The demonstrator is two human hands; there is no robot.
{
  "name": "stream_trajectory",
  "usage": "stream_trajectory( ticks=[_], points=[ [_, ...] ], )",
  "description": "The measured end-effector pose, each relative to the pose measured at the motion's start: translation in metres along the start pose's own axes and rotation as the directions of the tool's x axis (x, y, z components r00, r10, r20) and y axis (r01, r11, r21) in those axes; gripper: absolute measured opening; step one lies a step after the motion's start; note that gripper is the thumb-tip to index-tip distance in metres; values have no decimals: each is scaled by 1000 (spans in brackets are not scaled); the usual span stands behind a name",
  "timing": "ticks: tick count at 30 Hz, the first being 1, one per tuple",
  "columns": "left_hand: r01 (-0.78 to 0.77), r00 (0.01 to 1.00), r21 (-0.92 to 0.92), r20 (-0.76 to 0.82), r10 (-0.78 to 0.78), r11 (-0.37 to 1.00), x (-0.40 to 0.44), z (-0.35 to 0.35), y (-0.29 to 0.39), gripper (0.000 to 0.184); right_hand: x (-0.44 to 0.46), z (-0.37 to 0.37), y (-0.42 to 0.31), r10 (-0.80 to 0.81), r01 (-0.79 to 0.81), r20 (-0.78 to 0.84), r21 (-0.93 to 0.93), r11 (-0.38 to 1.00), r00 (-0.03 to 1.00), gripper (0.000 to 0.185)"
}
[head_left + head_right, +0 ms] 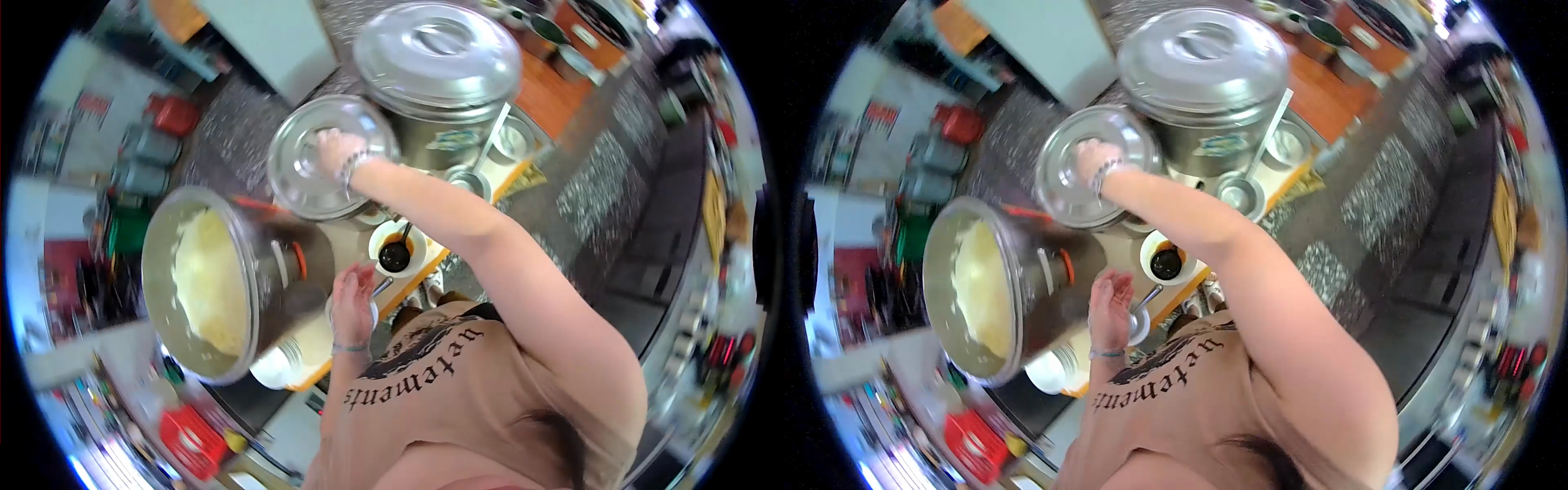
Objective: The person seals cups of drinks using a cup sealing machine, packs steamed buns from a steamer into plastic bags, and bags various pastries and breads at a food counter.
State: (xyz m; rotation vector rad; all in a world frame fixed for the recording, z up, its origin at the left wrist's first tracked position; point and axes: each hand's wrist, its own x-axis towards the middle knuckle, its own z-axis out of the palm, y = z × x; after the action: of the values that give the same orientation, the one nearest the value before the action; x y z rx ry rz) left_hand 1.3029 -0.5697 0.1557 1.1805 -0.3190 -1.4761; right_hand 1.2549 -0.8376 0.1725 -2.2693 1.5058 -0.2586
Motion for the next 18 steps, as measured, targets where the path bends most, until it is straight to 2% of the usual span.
stream_trajectory(
  ticks=[1, 2, 4, 5, 6, 7, 8, 9, 10, 11, 12, 13, 14, 16, 17, 18],
  points=[
    [-45, 997, -2, 58, 45, 999, 0, 4, 6, 32, -29, -11, 3, -28, 31, -59, 62, 998, 998, 42],
    [-8, 994, 29, 112, 5, 1000, -2, 5, 12, 32, -65, -22, 7, -57, 70, -116, 110, 991, 992, 49],
    [-40, 952, 86, 305, 12, 995, 3, 23, 18, 31, -136, -30, 27, -120, 148, -92, 438, 887, 989, 49],
    [22, 933, 138, 353, -70, 990, -2, 39, 23, 30, -170, -12, 39, -64, 84, -55, 716, 693, 996, 51],
    [56, 904, 170, 409, -123, 984, 4, 40, 11, 30, -198, -13, 54, -200, -14, 132, 863, 505, 971, 53],
    [-362, 797, 424, 603, 39, 830, 18, 35, -6, 30, -245, -36, 44, -152, -298, 318, 945, 136, 936, 54],
    [-739, 579, 465, 808, 106, 488, 25, 42, -21, 29, -263, -3, 56, -114, -22, 58, 955, 295, 992, 50],
    [-819, 462, 412, 886, 34, 400, 5, 85, -11, 26, -286, -22, 65, -75, -93, 121, 949, 302, 990, 40],
    [-827, 403, 372, 915, -18, 422, -1, 106, -18, 26, -307, -38, 75, 5, -85, 88, 952, 294, 996, 40],
    [-523, 415, 499, 857, -304, 691, -2, 122, -24, 26, -327, -49, 85, -5, -240, 240, 970, 41, 971, 41],
    [-125, 311, 639, 752, -581, 759, -5, 139, -33, 26, -348, -59, 97, -72, -371, 364, 903, -219, 929, 42],
    [-411, 209, 660, 740, -639, 629, -2, 156, -52, 30, -367, -71, 119, -97, -452, 445, 888, -85, 890, 45],
    [-570, 104, 605, 725, -681, 557, -8, 180, -73, 31, -385, -73, 140, -44, -424, 421, 899, -112, 906, 45],
    [-749, -105, 436, 666, -738, 500, -33, 238, -128, 32, -430, -73, 189, 84, -189, 174, 957, 220, 981, 43],
    [-799, -196, 342, 629, -752, 494, -48, 268, -162, 32, -465, -94, 210, 116, -138, 98, 899, 416, 988, 45],
    [-834, -276, 245, 591, -758, 495, -63, 295, -197, 33, -495, -103, 230, 143, -137, 83, 897, 421, 986, 45]
  ],
)
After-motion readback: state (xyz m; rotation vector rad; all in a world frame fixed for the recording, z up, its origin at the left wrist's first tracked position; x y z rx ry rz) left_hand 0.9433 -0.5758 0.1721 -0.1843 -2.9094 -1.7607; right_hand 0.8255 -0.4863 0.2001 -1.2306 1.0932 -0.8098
